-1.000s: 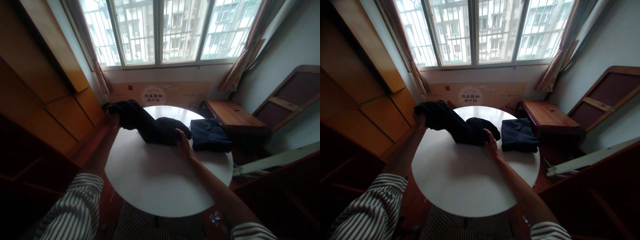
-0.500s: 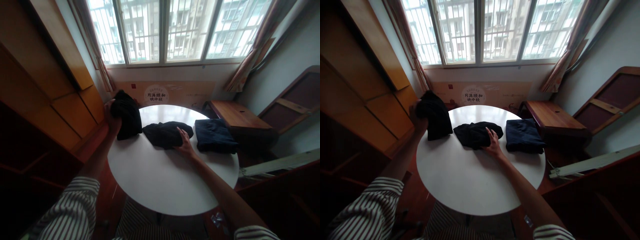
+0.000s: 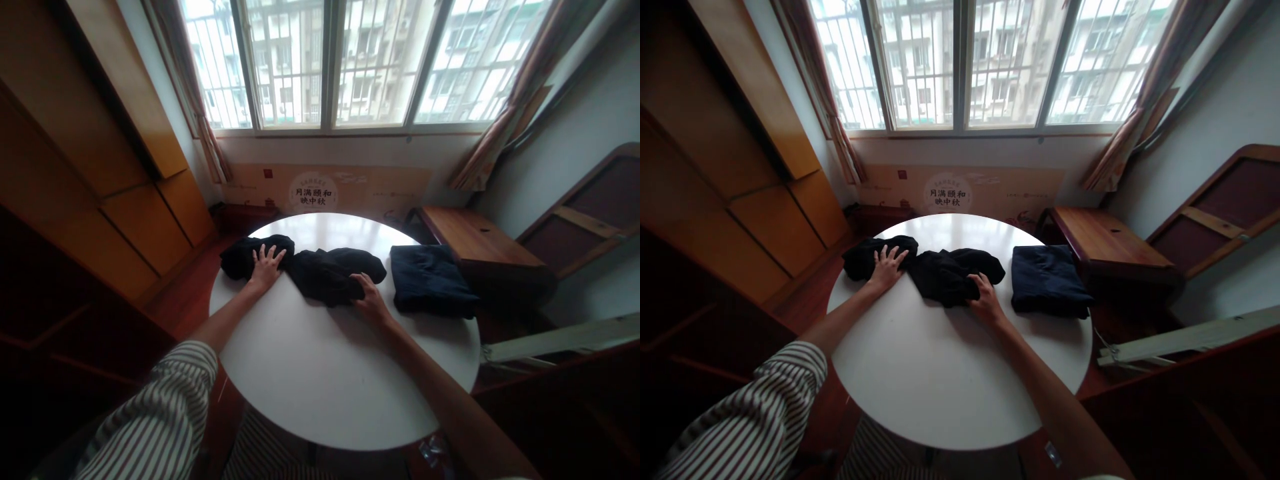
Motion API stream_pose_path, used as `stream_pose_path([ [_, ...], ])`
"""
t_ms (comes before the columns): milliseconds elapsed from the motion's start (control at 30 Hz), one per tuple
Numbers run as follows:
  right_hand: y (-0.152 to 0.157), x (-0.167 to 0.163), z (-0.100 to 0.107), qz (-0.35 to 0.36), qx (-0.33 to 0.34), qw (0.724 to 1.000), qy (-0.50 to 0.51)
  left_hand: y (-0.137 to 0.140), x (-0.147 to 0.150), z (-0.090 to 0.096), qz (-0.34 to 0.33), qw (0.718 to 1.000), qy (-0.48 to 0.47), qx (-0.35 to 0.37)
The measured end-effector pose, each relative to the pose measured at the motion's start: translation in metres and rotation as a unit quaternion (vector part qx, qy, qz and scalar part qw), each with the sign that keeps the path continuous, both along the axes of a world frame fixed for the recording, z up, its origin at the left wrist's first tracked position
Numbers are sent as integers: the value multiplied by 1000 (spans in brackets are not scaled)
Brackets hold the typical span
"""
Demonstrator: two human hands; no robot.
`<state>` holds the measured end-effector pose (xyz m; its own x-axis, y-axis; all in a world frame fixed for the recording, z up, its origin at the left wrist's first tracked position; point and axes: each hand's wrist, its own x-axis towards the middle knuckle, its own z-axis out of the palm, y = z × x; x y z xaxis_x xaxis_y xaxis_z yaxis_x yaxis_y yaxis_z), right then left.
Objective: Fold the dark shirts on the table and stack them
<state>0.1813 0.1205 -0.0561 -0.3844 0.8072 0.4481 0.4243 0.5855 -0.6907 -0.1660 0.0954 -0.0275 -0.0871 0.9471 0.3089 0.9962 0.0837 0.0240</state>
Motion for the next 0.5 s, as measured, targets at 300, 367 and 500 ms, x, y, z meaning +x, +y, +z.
stream_pose_path([
  [300,3,6,5,39,-156,961,223,32,21,12,18,993,-106,49],
  [367,3,9,3,37,-169,953,250,22,38,16,-49,978,-191,74],
  [500,0,17,-3,23,-130,966,223,-2,74,27,-291,847,-441,-54],
])
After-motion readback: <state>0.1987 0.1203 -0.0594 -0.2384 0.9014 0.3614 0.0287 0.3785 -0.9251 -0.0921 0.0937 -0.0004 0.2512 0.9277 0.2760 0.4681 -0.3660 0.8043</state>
